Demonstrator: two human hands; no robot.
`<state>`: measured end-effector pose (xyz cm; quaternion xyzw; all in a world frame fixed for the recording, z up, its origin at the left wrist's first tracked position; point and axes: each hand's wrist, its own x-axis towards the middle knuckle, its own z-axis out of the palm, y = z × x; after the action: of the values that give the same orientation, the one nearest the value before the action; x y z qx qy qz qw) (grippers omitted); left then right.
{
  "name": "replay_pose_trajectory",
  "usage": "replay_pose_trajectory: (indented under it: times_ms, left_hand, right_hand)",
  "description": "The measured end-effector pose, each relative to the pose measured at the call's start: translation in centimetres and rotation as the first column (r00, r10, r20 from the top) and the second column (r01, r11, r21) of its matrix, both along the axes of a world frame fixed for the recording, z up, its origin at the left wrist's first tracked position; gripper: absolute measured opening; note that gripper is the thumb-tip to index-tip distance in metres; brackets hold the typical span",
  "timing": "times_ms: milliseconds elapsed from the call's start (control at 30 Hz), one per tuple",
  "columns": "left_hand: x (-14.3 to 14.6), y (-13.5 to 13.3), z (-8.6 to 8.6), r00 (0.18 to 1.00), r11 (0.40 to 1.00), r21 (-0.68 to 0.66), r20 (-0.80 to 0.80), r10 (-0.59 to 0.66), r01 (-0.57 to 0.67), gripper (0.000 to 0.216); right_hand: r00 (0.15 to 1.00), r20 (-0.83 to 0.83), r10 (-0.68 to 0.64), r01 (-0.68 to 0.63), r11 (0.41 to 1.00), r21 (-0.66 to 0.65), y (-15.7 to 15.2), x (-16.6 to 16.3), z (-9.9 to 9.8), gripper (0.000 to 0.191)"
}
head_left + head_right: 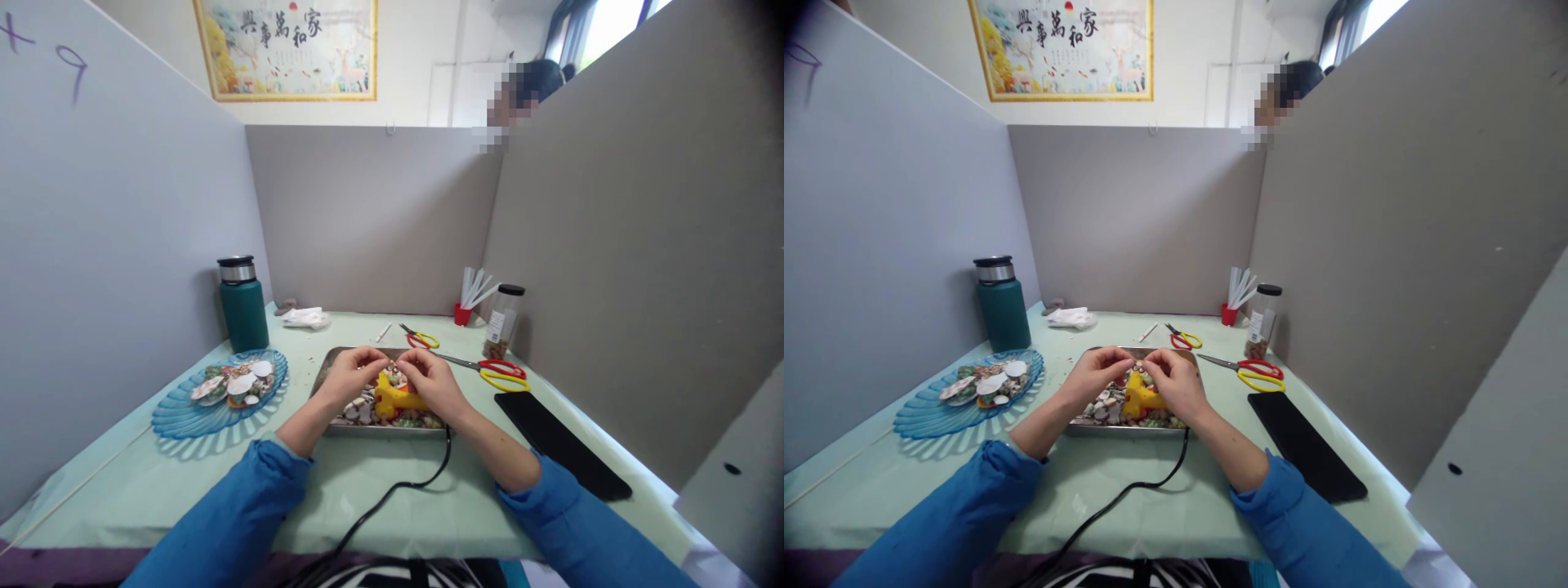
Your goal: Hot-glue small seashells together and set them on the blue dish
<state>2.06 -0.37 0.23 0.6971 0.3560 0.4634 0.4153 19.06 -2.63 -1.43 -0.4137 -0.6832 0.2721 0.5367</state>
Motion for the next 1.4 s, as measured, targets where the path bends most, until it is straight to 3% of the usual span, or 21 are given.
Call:
replay_pose_trajectory:
  times_ms: [200, 500, 867, 1067, 1400]
  left_hand:
    - [-0.13, -0.37, 0.51, 0.984, 0.986, -0.153, 0.176, -0.031, 0.059, 0.028]
    - [-0.32, -0.15, 0.29, 0.971, 0.962, -0.24, 0.228, -0.072, 0.128, 0.032]
    - [-0.26, -0.18, 0.24, 0.975, 0.955, -0.259, 0.203, -0.094, 0.146, 0.033]
    - [-0.08, -0.35, 0.37, 0.99, 0.976, -0.201, 0.129, -0.063, 0.088, 0.031]
    - [-0.03, -0.35, 0.28, 0.99, 0.982, -0.181, 0.137, -0.032, 0.056, 0.029]
  right_hand:
    - [0.999, -0.031, 0.038, -0.038, 0.999, 0.008, -0.24, -0.03, 0.19, 0.02]
    - [0.999, -0.018, 0.038, -0.037, 0.997, 0.061, -0.2, -0.06, 0.14, 0.018]
    - [0.999, -0.039, -0.037, 0.037, 0.999, 0.018, 0.02, 0.03, -0.02, 0.021]
    - [0.997, 0.015, -0.082, 0.081, 0.996, 0.041, 0.01, 0.07, 0.02, 0.022]
    - [0.997, 0.012, -0.08, 0.08, 0.996, 0.04, 0.0, 0.01, -0.19, 0.02]
